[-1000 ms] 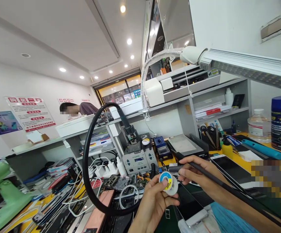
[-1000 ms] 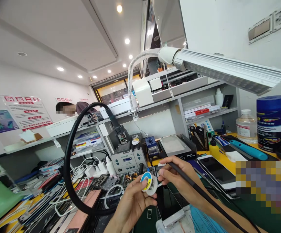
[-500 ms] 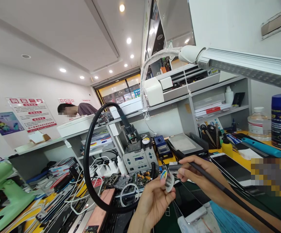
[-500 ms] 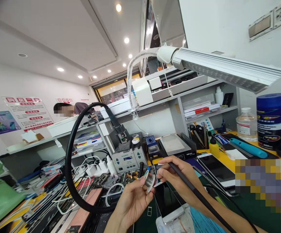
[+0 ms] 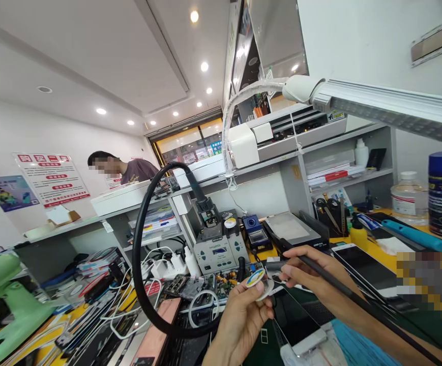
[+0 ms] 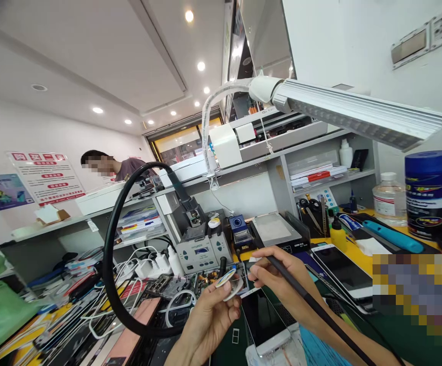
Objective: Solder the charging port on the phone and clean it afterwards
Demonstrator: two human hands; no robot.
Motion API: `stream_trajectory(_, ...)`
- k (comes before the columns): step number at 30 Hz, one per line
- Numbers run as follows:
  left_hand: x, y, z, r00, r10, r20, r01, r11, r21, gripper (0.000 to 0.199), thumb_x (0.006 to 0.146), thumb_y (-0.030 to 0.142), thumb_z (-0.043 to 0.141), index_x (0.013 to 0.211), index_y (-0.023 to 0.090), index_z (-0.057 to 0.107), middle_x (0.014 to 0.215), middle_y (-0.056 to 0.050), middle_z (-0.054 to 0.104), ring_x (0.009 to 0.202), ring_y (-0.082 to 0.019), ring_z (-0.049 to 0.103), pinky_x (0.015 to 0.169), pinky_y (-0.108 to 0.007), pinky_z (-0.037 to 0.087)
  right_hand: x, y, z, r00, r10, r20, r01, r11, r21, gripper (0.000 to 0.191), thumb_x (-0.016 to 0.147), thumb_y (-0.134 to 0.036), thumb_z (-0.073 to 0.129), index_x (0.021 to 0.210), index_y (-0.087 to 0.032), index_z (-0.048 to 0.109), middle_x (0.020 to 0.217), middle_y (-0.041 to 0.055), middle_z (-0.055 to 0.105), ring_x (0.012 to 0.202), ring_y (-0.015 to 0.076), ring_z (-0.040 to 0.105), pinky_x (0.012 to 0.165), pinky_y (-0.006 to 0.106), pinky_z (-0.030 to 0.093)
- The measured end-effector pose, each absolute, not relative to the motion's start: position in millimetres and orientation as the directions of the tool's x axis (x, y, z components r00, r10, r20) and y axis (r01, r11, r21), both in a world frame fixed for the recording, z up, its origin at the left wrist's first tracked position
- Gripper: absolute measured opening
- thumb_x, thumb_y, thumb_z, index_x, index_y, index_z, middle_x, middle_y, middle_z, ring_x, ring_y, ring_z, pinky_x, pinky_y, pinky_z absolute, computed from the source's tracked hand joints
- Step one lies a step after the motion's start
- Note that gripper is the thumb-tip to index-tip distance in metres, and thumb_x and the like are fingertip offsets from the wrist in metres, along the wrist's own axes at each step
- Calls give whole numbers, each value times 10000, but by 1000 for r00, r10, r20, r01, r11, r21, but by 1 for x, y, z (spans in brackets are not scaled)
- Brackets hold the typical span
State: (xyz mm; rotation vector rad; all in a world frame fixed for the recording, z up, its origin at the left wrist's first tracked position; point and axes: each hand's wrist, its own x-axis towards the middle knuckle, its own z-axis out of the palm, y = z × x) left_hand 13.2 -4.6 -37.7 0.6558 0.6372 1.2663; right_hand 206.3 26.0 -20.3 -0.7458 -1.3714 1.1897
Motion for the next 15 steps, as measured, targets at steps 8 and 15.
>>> stream_trajectory(8, 23, -9, -30, 134, 990, -40, -662, 119, 739, 485, 504, 309, 998, 802, -8, 784, 590, -70, 671, 507, -110, 592, 493, -229, 548, 208, 31, -17, -148, 948, 281, -182, 253, -950, 486, 614, -508, 892, 951, -200, 725, 725, 80, 794, 675, 276, 774, 608, 312, 658)
stream_trajectory(15, 30, -4, -21, 132, 982, -135, -717, 189, 671, 287, 657, 150, 764, 817, -88, 761, 654, -125, 699, 506, -125, 632, 533, -239, 547, 220, 68, -52, -152, 980, 127, -284, 80, -956, 407, 617, -517, 891, 969, -350, 771, 869, 106, 816, 857, 325, 789, 745, 355, 663)
